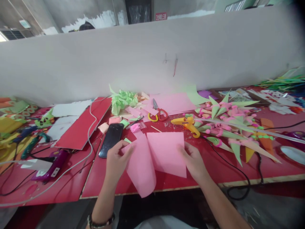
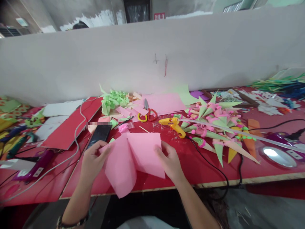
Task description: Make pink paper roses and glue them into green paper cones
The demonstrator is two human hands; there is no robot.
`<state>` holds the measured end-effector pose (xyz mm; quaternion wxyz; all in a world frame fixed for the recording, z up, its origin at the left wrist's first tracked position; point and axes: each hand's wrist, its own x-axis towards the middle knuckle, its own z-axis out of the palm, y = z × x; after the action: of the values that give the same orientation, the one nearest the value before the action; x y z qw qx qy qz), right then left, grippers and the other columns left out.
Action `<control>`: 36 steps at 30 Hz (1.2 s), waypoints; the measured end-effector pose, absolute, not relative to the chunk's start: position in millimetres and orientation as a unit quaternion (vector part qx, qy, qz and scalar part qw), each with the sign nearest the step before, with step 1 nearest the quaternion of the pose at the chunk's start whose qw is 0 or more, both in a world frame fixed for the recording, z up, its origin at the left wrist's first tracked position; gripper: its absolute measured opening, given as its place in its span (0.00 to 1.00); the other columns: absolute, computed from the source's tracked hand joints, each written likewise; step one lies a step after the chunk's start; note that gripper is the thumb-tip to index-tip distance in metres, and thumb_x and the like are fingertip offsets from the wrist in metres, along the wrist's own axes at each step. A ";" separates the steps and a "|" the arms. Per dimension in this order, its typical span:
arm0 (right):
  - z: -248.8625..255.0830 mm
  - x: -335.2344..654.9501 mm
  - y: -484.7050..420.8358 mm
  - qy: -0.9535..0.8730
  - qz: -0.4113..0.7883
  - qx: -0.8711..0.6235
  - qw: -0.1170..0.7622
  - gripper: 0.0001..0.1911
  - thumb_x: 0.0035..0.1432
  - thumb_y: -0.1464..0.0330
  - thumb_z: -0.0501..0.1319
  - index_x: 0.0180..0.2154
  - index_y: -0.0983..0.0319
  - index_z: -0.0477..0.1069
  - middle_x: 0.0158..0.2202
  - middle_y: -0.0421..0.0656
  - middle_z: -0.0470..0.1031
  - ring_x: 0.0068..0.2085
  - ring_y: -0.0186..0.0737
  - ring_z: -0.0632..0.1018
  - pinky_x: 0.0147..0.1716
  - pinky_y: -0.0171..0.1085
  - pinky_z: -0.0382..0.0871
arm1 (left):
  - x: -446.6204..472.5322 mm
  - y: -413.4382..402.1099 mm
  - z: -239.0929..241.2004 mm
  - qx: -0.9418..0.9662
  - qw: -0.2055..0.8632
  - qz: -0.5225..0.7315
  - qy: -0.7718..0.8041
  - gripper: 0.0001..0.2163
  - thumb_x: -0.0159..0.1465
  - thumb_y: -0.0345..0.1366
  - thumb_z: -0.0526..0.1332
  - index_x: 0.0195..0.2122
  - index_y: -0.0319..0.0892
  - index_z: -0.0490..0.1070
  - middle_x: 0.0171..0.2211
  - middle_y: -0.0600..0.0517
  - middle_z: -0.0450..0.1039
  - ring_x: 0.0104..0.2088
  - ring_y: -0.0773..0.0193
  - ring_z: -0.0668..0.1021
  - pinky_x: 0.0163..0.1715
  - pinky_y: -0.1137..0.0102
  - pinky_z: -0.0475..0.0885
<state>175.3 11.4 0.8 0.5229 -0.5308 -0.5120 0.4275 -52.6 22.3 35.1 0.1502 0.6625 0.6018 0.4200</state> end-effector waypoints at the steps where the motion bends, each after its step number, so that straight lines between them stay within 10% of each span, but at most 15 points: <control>1: 1.5 174.9 10.2 -0.518 0.425 -0.534 0.516 0.14 0.51 0.58 0.55 0.25 0.63 0.64 0.21 0.37 0.64 0.23 0.32 0.65 0.23 0.30 0.60 | -54.0 21.2 34.8 0.662 0.148 0.424 0.600 0.11 0.55 0.39 0.56 0.20 0.39 0.65 0.16 0.58 0.61 0.18 0.72 0.63 0.19 0.78 0.58; 16: -10.6 183.6 11.1 -0.506 0.311 -0.611 0.523 0.18 0.53 0.57 0.50 0.21 0.63 0.59 0.18 0.35 0.53 0.21 0.30 0.57 0.18 0.30 0.52 | -71.7 26.0 25.0 0.618 0.127 0.478 0.611 0.08 0.54 0.38 0.58 0.23 0.39 0.67 0.16 0.58 0.61 0.17 0.74 0.62 0.17 0.78 0.57; 22: -11.4 180.0 12.3 -0.472 0.313 -0.609 0.555 0.16 0.54 0.58 0.50 0.27 0.64 0.65 0.22 0.39 0.64 0.25 0.33 0.64 0.23 0.31 0.59 | -60.9 21.4 8.2 0.529 0.355 0.545 0.545 0.23 0.51 0.40 0.60 0.48 0.42 0.61 0.30 0.52 0.70 0.29 0.67 0.73 0.26 0.75 0.68; 27: -19.7 179.9 10.3 -0.459 0.358 -0.589 0.560 0.18 0.53 0.57 0.53 0.36 0.65 0.68 0.27 0.44 0.70 0.30 0.39 0.70 0.28 0.34 0.64 | -38.4 4.0 -7.0 0.526 0.439 0.410 0.602 0.16 0.51 0.42 0.59 0.35 0.36 0.71 0.32 0.46 0.74 0.35 0.58 0.75 0.32 0.68 0.70; 36: -20.5 187.5 3.0 -0.507 0.224 -0.665 0.501 0.18 0.53 0.58 0.53 0.20 0.65 0.63 0.15 0.36 0.58 0.19 0.30 0.60 0.17 0.30 0.53 | -35.1 1.2 3.1 0.547 0.207 0.439 0.682 0.15 0.57 0.42 0.53 0.18 0.37 0.65 0.15 0.54 0.65 0.19 0.68 0.68 0.16 0.76 0.60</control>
<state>187.5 3.0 -20.5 0.5007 -0.6649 -0.5072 0.2236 -35.1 1.2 3.1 0.2074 0.5473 0.6816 0.4392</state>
